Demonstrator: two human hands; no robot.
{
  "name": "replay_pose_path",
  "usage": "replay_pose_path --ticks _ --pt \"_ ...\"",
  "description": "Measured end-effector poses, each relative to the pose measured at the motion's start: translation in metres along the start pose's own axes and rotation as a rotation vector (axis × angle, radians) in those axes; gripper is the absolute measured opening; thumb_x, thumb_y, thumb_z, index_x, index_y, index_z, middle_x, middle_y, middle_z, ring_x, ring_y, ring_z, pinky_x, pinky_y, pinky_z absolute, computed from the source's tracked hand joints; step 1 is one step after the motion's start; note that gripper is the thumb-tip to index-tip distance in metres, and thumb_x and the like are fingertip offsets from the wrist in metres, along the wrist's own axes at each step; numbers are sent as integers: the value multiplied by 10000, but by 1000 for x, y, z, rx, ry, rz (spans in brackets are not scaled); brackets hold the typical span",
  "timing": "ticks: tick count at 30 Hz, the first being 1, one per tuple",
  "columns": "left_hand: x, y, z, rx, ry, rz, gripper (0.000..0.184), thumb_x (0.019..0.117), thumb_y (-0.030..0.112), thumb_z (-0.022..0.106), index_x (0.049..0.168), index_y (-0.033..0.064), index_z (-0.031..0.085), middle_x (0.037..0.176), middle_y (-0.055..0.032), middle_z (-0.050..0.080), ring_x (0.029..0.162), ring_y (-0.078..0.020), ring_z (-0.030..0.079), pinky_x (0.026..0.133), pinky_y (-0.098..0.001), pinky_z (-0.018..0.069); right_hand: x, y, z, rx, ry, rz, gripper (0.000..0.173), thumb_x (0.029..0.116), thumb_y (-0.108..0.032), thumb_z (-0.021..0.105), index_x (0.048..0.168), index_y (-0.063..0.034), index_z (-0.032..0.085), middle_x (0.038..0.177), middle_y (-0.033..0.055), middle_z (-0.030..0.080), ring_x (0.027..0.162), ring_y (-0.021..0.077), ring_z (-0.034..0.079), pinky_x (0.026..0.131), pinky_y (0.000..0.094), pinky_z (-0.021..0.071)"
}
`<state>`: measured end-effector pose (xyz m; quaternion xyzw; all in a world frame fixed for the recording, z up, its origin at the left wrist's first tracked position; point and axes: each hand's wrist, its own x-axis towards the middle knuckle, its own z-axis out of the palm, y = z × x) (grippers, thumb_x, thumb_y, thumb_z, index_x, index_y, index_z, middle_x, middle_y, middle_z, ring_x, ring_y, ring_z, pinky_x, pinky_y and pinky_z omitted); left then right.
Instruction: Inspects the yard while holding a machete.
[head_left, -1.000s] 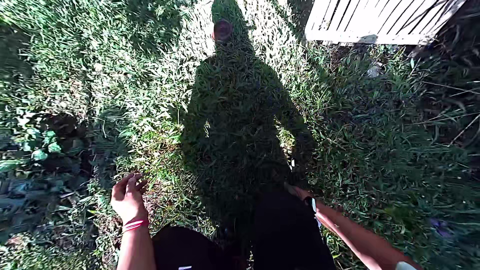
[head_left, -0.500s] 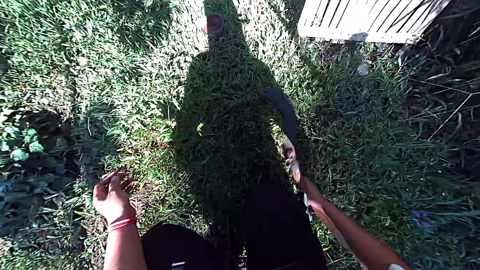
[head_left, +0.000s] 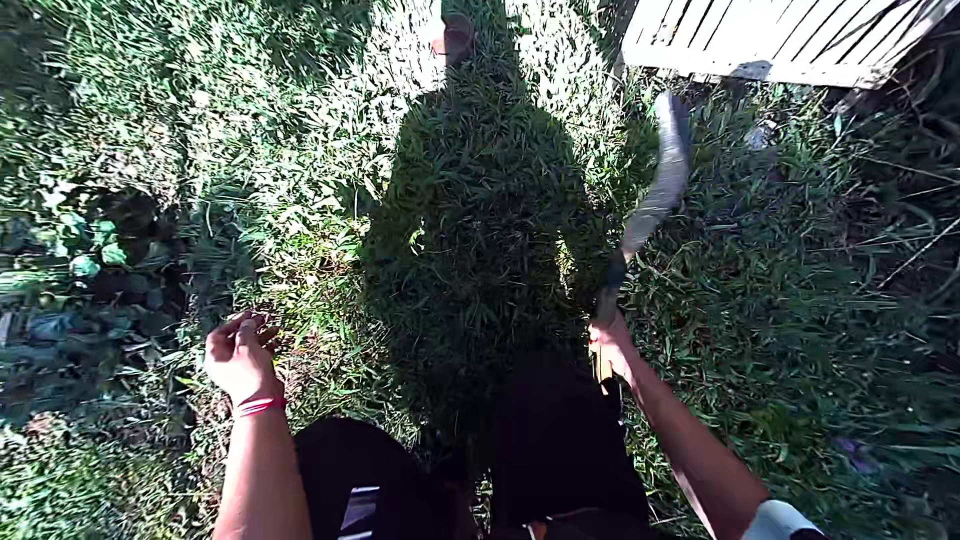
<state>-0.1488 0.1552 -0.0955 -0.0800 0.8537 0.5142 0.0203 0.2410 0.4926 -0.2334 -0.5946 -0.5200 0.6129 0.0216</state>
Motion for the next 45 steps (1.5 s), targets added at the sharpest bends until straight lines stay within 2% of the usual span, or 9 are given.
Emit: replay_pose_path --ticks 3,6,10,16,24,31,34,38,45 --pt "-1 2 -7 -26 36 -39 297 1076 152 468 1325 8 543 1137 -93 635 804 -87 636 699 -266 529 -65 95 -30 -750 -552 53 379 1023 -137 593 1333 82 587 1276 274 639 1217 369 612 1072 543 463" --pt "5 1 -18 -17 68 -55 324 1081 161 462 1355 1 527 1177 -123 626 828 -103 644 718 -275 538 -72 146 -59 -1109 -721 -8 386 968 -166 657 1342 -74 641 1144 290 700 1097 515 659 914 737 485" --pt "0 9 -25 -19 103 -57 315 1073 151 461 1349 13 529 1202 -108 631 861 -103 649 726 -281 534 -66 105 -40 -626 -374 -36 489 965 -169 684 1404 -9 539 1178 257 683 1112 382 672 999 579 518" --pt "-8 13 -10 27 75 20 337 1073 133 452 1348 -50 525 1224 -174 597 872 -132 636 751 -287 536 -6 -13 -15 119 46 -4 620 1033 -95 587 1541 8 248 968 136 549 659 141 554 606 321 517" --pt "-70 130 51 553 -855 335 395 1081 269 487 1396 48 576 1231 -196 680 1052 -326 683 936 -531 518 3 -59 -93 537 251 -138 188 1085 -138 478 1232 -22 459 695 -32 497 519 40 511 516 195 499" --pt "-81 113 84 584 -957 499 396 1063 299 509 1362 65 621 1179 -154 711 1022 -305 704 908 -533 551 49 -169 -151 1241 749 -448 54 1086 -155 441 1033 -146 441 694 -52 494 521 34 500 525 204 503" --pt "-73 99 66 604 -934 472 401 1051 320 516 1328 59 645 1146 -157 722 1000 -321 711 889 -559 552 85 -170 -57 1006 597 -256 53 1032 -158 463 1027 -106 459 709 -27 482 534 61 480 542 249 488" --pt "-55 91 45 508 -803 459 423 1040 298 501 1331 14 619 1127 -183 720 945 -292 718 844 -505 572 82 -59 82 116 -89 91 509 1015 -62 549 1469 32 340 904 126 544 658 168 546 637 345 514" --pt "-36 81 3 526 -601 351 416 1042 277 500 1335 5 616 1147 -195 713 956 -285 711 863 -495 555 53 -123 -29 286 215 -50 383 1065 -133 530 1394 24 415 804 51 516 591 107 519 578 271 497"
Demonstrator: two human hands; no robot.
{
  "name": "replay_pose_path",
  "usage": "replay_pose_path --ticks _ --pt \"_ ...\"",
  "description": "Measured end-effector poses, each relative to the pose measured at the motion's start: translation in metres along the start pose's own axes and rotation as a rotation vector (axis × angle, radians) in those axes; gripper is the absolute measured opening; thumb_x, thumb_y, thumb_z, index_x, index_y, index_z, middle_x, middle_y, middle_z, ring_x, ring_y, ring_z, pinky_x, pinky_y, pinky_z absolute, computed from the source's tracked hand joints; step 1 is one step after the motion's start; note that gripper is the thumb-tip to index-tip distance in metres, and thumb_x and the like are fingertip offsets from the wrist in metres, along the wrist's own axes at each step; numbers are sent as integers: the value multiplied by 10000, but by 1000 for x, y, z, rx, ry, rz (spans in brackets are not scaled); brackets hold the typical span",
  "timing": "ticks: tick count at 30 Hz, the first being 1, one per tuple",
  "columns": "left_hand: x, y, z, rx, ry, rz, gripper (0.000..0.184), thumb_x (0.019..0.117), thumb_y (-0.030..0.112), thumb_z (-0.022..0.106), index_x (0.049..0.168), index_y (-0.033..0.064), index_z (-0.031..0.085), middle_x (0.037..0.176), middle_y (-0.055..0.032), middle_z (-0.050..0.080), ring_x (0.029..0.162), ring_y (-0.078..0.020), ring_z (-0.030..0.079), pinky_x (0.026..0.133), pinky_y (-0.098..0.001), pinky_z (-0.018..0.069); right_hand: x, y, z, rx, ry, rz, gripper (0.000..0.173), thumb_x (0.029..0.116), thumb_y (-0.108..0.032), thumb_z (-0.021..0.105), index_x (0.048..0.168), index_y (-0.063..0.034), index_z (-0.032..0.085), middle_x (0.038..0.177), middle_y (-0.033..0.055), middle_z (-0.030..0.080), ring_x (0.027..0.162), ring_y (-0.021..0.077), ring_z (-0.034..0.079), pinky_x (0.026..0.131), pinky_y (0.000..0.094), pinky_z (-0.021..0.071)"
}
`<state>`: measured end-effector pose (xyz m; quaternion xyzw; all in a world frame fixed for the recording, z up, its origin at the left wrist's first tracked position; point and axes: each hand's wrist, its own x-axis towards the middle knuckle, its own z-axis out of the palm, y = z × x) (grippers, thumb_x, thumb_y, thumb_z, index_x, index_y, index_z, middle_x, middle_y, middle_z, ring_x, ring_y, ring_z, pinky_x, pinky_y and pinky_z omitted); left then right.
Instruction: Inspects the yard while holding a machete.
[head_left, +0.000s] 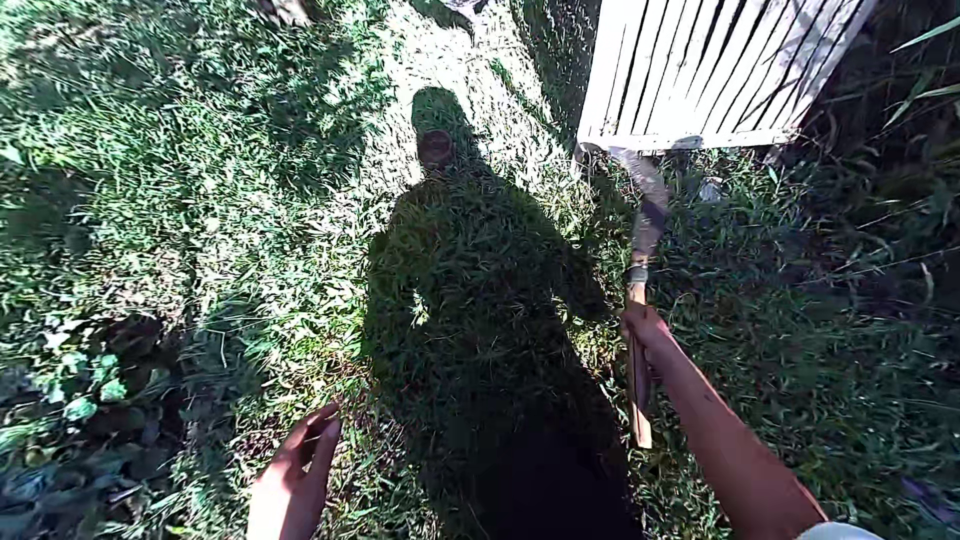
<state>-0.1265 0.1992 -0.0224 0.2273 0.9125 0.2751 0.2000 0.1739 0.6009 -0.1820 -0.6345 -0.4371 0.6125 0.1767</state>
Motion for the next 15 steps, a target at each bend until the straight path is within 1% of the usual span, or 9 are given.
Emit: replay_pose_path --ticks 2,3,4,5,7,9,11,13,15 --pt "-5 -9 -7 -19 55 29 417 1036 262 507 1332 -11 615 1154 -198 708 940 -243 711 853 -444 567 32 -45 20 337 192 -122 157 1046 -85 525 1180 -27 467 681 -19 488 492 58 496 500 223 494" --pt "-9 -13 -8 -25 83 34 420 1034 270 508 1329 -10 616 1156 -191 707 934 -220 710 849 -418 571 48 -55 38 437 228 -135 133 1030 -91 529 1145 -61 468 685 -26 489 483 59 495 486 231 498" --pt "-13 -17 -9 -26 109 32 420 1031 277 513 1322 -6 621 1151 -185 710 931 -207 711 847 -405 573 54 -51 60 418 203 -114 148 1029 -106 521 1155 -64 455 714 -10 491 499 68 501 500 243 509" --pt "-17 -20 -10 -22 126 28 419 1029 279 510 1317 -3 625 1144 -183 715 923 -202 714 839 -399 573 49 -29 83 263 118 -62 195 1021 -100 505 1191 -19 452 744 36 502 533 98 513 540 272 520" --pt "-19 -28 -12 -38 140 20 413 1037 259 502 1321 -19 613 1152 -194 709 930 -193 716 845 -381 579 12 47 103 -246 -228 78 392 1030 -72 502 1387 69 421 901 149 561 676 183 546 669 360 513" --pt "-17 -38 -17 -61 159 -9 417 1043 251 501 1328 -35 602 1165 -219 701 924 -220 716 847 -406 574 -34 110 85 -619 -467 174 533 982 -66 606 1463 23 393 1028 214 601 755 262 606 709 434 539" --pt "-18 -49 -19 -79 201 -27 421 1040 261 496 1318 -37 601 1122 -194 706 882 -187 704 819 -377 571 -61 130 44 -762 -503 201 602 967 -90 662 1503 -32 395 1144 269 621 845 343 649 758 509 550" --pt "-16 -53 -19 -74 222 -32 418 1043 267 494 1321 -26 605 1120 -192 710 881 -207 706 819 -403 570 -57 101 17 -697 -393 106 579 984 -99 650 1508 -45 411 1130 267 631 821 336 643 725 511 549" --pt "-19 -54 -20 -51 206 -26 426 1045 278 488 1326 -19 606 1158 -210 706 916 -263 720 838 -462 573 -38 39 20 -541 -239 -13 555 1024 -105 599 1513 3 358 1061 233 614 771 274 621 712 456 548"
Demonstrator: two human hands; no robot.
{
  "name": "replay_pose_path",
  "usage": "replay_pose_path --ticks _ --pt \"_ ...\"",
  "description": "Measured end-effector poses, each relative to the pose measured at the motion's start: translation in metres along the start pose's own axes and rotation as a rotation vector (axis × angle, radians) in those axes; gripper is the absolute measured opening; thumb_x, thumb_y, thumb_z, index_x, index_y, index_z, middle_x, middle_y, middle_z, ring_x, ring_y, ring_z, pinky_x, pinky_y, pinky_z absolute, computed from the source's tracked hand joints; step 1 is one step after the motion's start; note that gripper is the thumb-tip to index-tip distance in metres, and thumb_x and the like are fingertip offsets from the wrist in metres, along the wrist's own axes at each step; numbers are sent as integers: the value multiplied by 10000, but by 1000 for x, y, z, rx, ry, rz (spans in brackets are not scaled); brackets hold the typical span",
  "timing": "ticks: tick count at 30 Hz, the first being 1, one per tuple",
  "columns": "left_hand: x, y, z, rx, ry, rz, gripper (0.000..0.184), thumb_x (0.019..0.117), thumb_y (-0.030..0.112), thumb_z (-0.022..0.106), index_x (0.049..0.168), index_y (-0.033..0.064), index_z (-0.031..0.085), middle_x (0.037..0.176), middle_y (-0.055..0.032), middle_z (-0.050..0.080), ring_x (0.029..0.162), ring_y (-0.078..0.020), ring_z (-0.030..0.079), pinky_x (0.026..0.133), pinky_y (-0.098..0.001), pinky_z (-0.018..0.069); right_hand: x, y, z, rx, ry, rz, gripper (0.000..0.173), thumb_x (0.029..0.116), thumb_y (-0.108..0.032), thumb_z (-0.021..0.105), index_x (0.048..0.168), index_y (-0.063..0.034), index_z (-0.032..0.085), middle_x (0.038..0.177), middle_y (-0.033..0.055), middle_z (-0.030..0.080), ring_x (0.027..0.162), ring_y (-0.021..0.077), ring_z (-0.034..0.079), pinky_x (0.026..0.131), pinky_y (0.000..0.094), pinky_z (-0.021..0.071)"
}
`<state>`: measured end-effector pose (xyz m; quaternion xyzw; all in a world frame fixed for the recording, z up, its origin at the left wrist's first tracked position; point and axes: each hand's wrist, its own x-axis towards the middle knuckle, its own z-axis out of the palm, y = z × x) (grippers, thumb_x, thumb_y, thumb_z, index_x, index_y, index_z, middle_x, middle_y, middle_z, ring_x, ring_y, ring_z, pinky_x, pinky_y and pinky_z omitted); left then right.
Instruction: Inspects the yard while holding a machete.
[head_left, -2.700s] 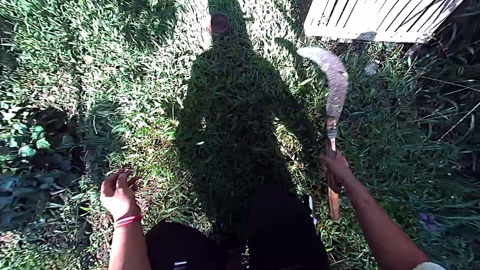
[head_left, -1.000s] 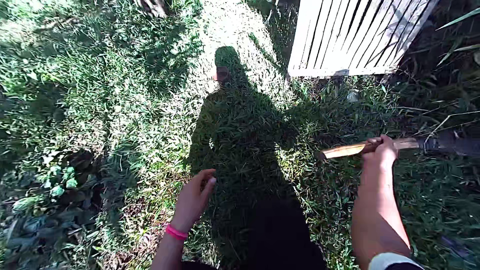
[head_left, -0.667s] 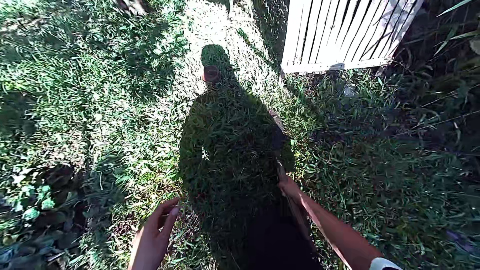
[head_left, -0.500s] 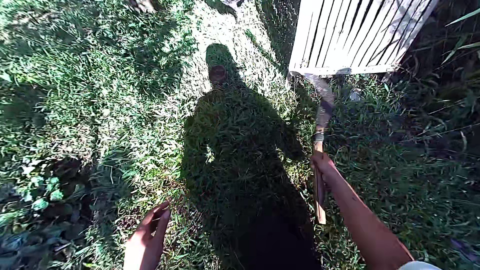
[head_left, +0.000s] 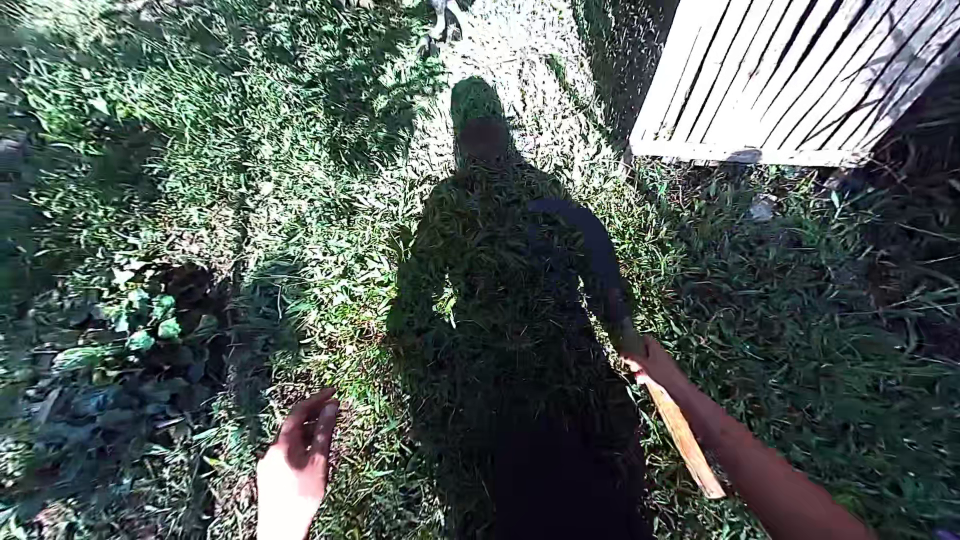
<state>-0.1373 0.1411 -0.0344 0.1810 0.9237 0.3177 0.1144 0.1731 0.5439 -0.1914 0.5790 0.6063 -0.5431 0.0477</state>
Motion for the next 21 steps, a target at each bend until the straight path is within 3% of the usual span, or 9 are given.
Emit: replay_pose_path --ticks 3,5,7,8,9,12,15,18,21 --pt "-9 3 -4 -20 25 16 418 1047 272 502 1322 -23 612 1194 -212 700 935 -235 724 844 -414 584 52 -108 -8 464 282 -74 453 1049 -121 554 1439 -10 354 854 63 515 609 101 525 594 276 505" --pt "-15 4 -8 -45 61 17 420 1036 263 510 1314 -36 611 1216 -205 696 950 -190 723 845 -358 584 86 -151 27 672 339 -92 309 1045 -150 530 1312 -30 430 819 22 500 580 86 518 564 270 514" --pt "-18 1 -10 -79 83 14 421 1028 269 515 1301 -35 614 1205 -174 699 939 -131 711 832 -303 582 90 -124 100 467 161 -56 387 1036 -203 517 1351 5 432 904 120 550 686 191 557 654 376 526" --pt "-18 0 -10 -99 92 4 420 1026 272 512 1298 -31 615 1193 -159 701 924 -109 704 820 -286 577 76 -88 131 186 11 -59 433 1057 -201 511 1403 43 423 987 191 600 770 254 618 721 418 553" --pt "-16 0 -10 -117 99 -8 418 1025 269 508 1297 -30 615 1187 -151 703 918 -98 700 818 -282 575 56 -48 144 -96 -171 -53 497 1073 -208 509 1484 49 397 1191 285 624 981 363 663 881 519 551" --pt "-8 -5 -14 -146 126 -46 406 1033 240 493 1307 -39 598 1176 -152 697 909 -97 696 818 -286 573 12 33 122 -547 -448 -39 645 965 -146 685 1521 4 394 1334 339 581 1202 489 603 1014 646 473" --pt "-5 -7 -12 -159 131 -49 405 1038 238 500 1303 -54 592 1184 -181 688 904 -117 692 821 -297 565 12 20 65 -429 -284 -64 596 979 -178 685 1483 -3 419 1193 307 632 981 434 671 866 603 550" --pt "-10 -6 -15 -153 149 -26 414 1029 262 498 1288 -42 610 1175 -154 701 891 -76 690 806 -258 560 39 -68 49 23 41 -138 560 1042 -143 584 1486 50 304 912 161 563 638 188 576 629 361 537" --pt "-12 -6 -19 -168 161 -36 407 1032 263 498 1284 -37 608 1157 -126 696 890 -37 677 792 -222 557 79 -149 76 505 224 -133 462 1057 -133 530 1446 0 319 849 57 502 608 116 538 605 303 528"
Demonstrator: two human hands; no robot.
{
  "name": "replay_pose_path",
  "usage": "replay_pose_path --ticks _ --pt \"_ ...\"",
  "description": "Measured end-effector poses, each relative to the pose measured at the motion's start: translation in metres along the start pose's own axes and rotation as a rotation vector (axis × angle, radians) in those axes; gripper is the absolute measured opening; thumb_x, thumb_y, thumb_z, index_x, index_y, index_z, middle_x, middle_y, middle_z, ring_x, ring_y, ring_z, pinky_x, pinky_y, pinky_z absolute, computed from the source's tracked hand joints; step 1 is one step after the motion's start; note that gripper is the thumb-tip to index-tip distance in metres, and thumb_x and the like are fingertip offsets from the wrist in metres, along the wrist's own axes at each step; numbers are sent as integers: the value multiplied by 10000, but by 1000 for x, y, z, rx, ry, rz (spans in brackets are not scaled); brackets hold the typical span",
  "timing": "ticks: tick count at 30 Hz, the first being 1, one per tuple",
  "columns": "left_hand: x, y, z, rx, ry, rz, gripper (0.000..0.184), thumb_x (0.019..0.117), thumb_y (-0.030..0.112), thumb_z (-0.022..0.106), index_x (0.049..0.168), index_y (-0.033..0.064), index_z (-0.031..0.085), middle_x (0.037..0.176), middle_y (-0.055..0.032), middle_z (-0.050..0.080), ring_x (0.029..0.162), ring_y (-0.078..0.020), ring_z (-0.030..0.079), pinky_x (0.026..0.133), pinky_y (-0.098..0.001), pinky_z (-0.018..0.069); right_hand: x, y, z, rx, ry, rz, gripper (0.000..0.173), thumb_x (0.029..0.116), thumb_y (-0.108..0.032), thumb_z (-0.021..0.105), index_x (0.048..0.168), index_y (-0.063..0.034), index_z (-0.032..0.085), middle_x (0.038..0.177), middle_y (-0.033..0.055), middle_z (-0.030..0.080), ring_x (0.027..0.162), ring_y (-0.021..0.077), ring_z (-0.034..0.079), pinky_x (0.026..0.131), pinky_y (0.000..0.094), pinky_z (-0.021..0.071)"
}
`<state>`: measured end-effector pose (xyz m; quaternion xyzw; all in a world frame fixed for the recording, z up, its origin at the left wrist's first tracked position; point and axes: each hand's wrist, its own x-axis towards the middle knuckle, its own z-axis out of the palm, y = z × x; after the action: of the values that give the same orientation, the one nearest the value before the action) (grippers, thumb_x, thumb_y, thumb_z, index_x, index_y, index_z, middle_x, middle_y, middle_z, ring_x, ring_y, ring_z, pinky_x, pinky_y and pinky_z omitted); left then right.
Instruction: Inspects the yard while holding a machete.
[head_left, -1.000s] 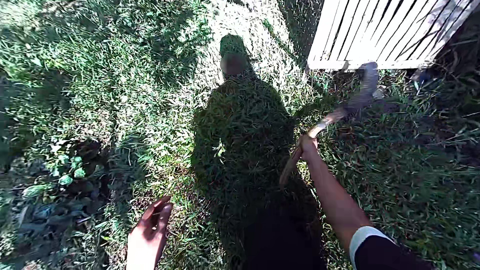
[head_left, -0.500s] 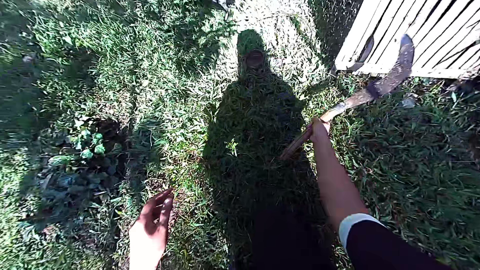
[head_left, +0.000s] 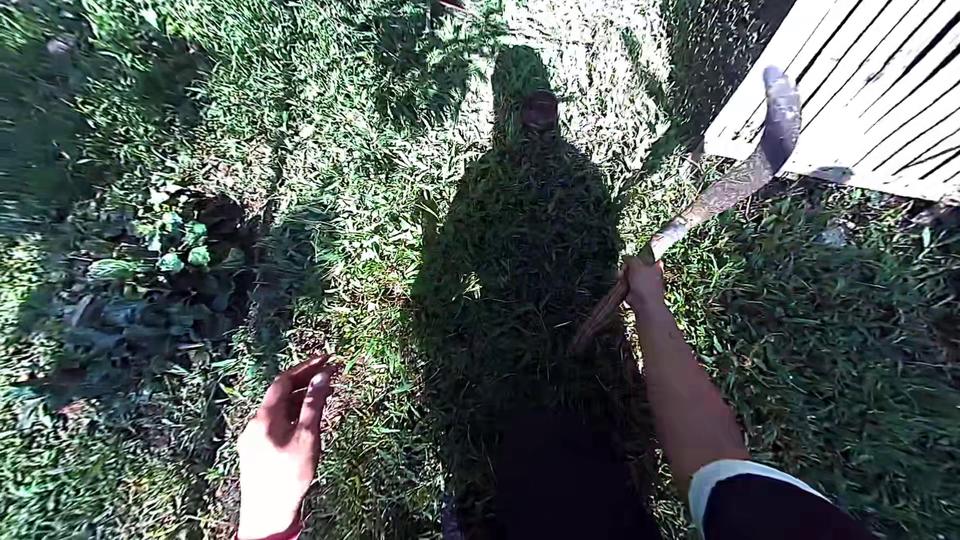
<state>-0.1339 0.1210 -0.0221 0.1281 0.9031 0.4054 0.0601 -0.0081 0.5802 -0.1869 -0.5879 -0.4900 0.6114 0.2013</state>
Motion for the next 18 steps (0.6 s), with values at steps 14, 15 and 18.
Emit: replay_pose_path --ticks 14,15,18 --pt "11 5 1 -8 51 -7 403 1033 275 495 1278 -22 612 1186 -130 683 892 -50 674 795 -232 552 -17 22 -45 -312 -125 20 532 1027 -64 558 1472 40 286 823 83 509 561 110 525 558 274 507" --pt "12 8 2 -11 54 5 400 1031 273 493 1276 -19 613 1179 -119 684 879 -30 666 782 -213 546 -5 10 -19 -168 -65 37 527 1036 -65 552 1480 12 279 842 76 502 574 109 527 566 279 510" --pt "6 14 5 -39 40 -4 381 1020 257 507 1263 -14 618 1178 -101 686 864 -19 663 774 -209 546 -35 79 1 -466 -249 109 543 1017 -82 543 1487 34 298 961 199 579 701 241 610 671 391 558"
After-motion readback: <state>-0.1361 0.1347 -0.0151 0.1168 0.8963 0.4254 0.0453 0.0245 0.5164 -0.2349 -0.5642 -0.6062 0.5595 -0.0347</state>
